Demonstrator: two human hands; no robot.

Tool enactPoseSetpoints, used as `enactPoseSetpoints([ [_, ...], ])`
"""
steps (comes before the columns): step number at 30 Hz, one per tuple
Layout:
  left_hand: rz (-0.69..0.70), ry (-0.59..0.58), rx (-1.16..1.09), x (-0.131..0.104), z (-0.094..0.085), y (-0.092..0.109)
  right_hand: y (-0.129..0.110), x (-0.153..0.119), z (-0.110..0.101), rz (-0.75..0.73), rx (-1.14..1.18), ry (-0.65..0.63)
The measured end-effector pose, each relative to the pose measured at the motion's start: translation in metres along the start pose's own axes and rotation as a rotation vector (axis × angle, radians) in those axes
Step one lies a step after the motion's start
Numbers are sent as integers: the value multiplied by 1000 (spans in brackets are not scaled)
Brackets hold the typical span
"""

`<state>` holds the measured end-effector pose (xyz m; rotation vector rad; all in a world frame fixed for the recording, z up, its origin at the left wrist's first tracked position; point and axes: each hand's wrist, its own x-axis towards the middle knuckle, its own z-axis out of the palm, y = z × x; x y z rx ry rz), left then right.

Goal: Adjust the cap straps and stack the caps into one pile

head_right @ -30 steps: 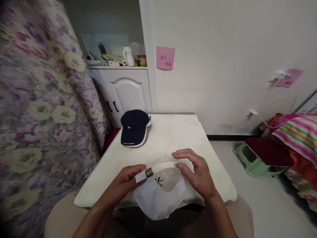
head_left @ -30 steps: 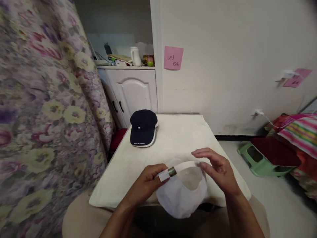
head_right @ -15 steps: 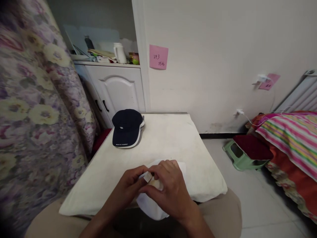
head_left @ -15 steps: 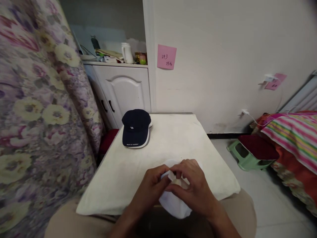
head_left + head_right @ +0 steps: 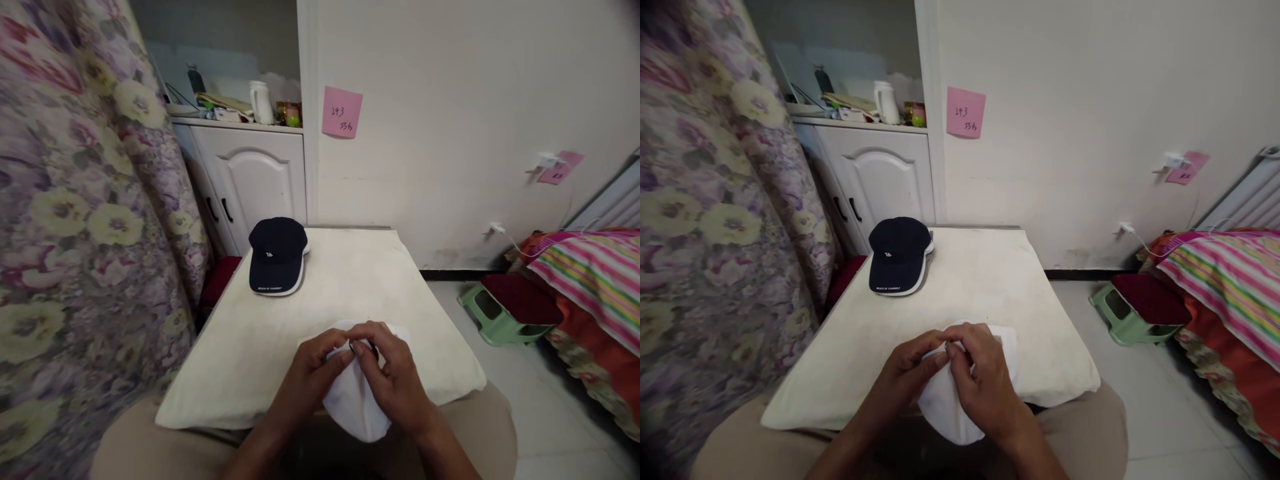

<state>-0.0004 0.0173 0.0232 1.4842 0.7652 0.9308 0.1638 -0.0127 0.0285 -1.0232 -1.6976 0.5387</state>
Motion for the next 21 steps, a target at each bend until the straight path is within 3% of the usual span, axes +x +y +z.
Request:
enactPoseSetpoints([
  [3, -83, -5, -103, -1, -1, -1, 0, 0, -3, 146, 147, 24],
  [6, -140, -12, -175, -1, -2, -1, -1, 0, -6, 201, 183, 33],
  [16, -141, -3, -307, -1, -9, -1, -4, 2, -19, -31, 47, -62],
  [21, -192, -20, -286, -5, -17, -7, 4, 2, -31, 81, 108, -127],
])
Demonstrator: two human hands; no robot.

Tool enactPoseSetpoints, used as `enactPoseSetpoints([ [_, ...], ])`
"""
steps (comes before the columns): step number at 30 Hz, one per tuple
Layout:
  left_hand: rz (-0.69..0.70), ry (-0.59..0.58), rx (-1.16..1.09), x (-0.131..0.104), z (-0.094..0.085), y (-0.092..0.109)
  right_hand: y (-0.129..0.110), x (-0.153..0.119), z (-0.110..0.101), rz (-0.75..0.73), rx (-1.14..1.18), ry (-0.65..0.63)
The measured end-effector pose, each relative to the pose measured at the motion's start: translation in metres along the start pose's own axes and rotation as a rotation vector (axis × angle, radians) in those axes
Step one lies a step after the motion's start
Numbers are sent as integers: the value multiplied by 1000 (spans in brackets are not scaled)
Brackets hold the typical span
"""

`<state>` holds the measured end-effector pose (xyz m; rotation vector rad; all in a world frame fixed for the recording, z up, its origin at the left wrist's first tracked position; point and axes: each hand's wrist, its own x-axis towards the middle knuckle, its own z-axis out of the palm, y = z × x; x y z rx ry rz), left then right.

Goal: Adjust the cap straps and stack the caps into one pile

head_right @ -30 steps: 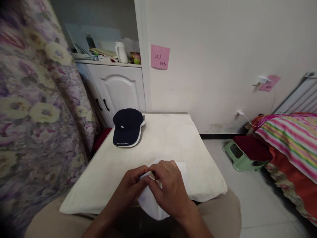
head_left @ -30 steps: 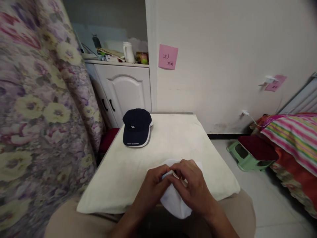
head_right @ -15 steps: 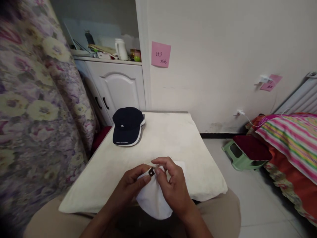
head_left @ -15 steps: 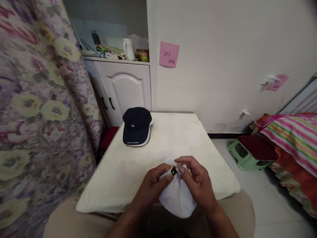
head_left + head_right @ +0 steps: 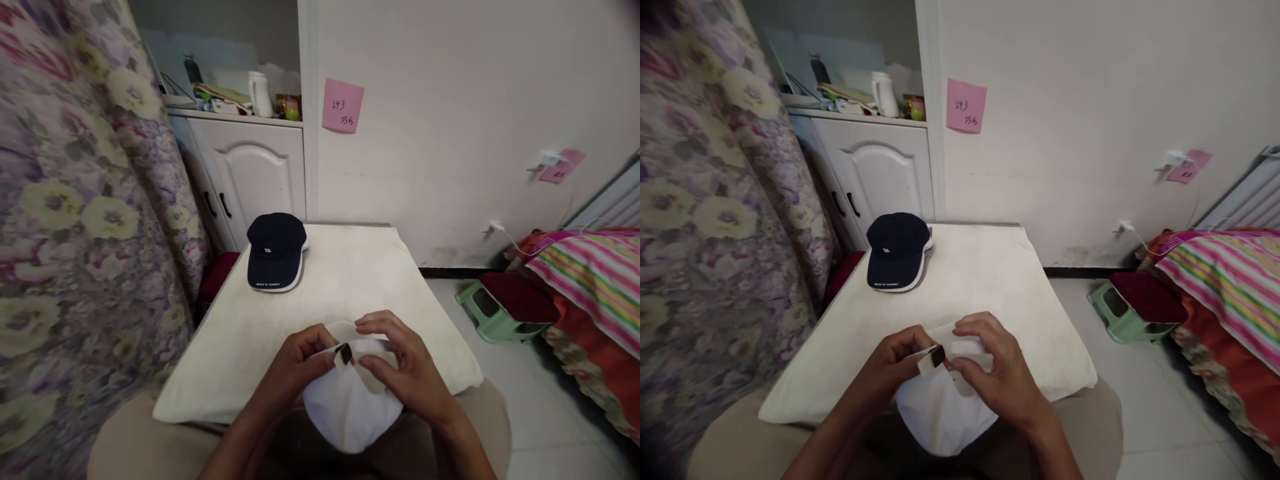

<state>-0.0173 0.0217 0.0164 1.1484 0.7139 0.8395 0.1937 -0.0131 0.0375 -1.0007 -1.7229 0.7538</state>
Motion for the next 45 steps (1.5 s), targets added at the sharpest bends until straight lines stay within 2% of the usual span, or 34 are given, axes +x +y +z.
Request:
enactPoseSetpoints([
  [6, -33, -57, -124, -4, 7, 7, 5, -4, -5, 333, 300, -171],
  [10, -144, -70, -87, -7, 14, 13, 2, -4, -4, 415, 447, -216],
  [14, -208, -146, -13, -12, 17, 15, -1, -4, -1, 428, 523, -254],
  [18, -212, -133, -3, -16, 19, 14, -2, -7, 2, 422, 568, -273],
  [22, -222, -118, -93, -19, 20, 12, -2, -8, 2, 448, 545, -299],
  [28, -204, -120, -150, -21, 16, 12, 12, -10, -1, 450, 554, -201],
  [36, -209, -50, -140, -21, 16, 17, 33, -16, -18, 417, 682, -36],
  [39, -198, -19, -204, -21, 18, 21, 38, -21, -27, 369, 731, -121],
  [42, -153, 25, -270, -20, 19, 27, 46, -30, -34, 386, 726, -242],
  [45, -117, 31, -342, -21, 20, 32, 53, -38, -35, 426, 790, -240],
])
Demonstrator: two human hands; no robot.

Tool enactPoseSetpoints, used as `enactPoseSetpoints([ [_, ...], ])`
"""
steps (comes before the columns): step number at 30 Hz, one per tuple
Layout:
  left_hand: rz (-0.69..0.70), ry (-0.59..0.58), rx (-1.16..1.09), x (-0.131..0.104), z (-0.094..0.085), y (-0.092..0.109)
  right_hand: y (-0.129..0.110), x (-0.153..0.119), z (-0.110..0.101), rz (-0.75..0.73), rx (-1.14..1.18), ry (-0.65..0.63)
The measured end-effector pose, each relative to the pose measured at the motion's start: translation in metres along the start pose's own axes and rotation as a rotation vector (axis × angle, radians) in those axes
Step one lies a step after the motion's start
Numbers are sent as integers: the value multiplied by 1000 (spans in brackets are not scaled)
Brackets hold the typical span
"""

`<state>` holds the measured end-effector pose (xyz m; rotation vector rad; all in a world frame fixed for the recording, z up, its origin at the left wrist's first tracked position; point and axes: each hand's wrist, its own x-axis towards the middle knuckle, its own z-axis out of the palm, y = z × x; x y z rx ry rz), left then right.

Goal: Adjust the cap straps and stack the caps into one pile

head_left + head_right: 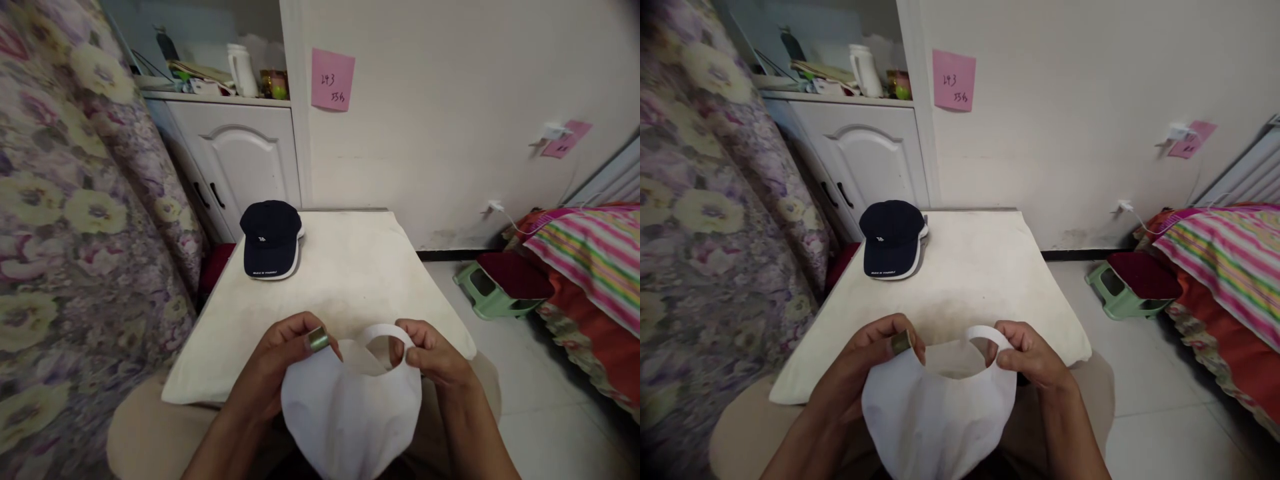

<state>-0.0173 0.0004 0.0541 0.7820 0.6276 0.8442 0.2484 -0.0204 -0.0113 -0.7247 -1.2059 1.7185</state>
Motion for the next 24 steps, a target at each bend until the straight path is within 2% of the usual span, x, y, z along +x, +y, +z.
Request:
enactPoseSetpoints([
  [6, -20, -29, -24, 0, -8, 6, 5, 8, 11, -79, 300, 106],
  [10, -8, -121, -17, 0, -19, 8, -4, 15, 18, -81, 335, 115],
  [12, -49, -178, 50, -1, -22, 10, -9, 16, 20, -61, 315, 102],
  [15, -115, -178, 84, -2, -23, 11, -16, 16, 21, -40, 291, 72],
  [22, -53, -134, -236, 14, -23, 4, -25, 29, 24, -8, 331, -18],
  [24, -40, -141, -288, 22, -23, 0, -23, 35, 23, -13, 352, -2],
])
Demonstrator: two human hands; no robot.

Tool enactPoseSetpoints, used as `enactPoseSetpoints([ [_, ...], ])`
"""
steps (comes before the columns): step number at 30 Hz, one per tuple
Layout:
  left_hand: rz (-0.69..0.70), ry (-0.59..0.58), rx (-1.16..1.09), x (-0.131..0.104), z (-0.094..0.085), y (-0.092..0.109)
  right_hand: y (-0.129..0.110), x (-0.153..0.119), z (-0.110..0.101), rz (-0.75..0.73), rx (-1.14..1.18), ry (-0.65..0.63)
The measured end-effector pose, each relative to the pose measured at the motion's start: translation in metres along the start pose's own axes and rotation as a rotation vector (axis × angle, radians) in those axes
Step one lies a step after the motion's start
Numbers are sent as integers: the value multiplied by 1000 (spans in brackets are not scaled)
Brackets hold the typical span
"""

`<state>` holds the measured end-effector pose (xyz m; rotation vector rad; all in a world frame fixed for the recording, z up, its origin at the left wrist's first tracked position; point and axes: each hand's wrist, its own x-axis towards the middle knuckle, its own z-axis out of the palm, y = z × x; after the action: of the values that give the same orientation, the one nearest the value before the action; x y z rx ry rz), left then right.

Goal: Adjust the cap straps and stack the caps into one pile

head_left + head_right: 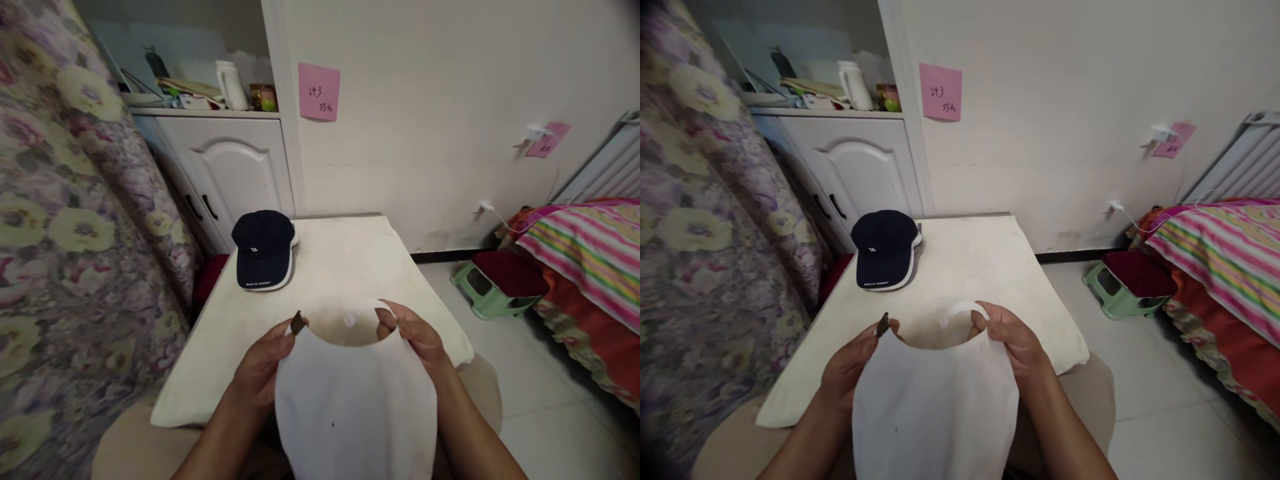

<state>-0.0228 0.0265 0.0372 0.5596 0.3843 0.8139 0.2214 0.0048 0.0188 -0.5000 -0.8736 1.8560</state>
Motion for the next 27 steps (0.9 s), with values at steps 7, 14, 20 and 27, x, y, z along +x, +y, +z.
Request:
enactPoseSetpoints([
  [7, 2, 43, -77, 22, -17, -14, 29, 18, -24, -38, -19, 55],
  [14, -24, 150, -120, 41, -62, -19, 48, 38, -58, -74, 95, 325],
  [20, 54, 168, -140, 81, -107, -28, 54, 67, -101, 121, 309, 302],
  [27, 24, 204, -165, 116, -137, -32, 73, 82, -136, 79, 377, 320],
])
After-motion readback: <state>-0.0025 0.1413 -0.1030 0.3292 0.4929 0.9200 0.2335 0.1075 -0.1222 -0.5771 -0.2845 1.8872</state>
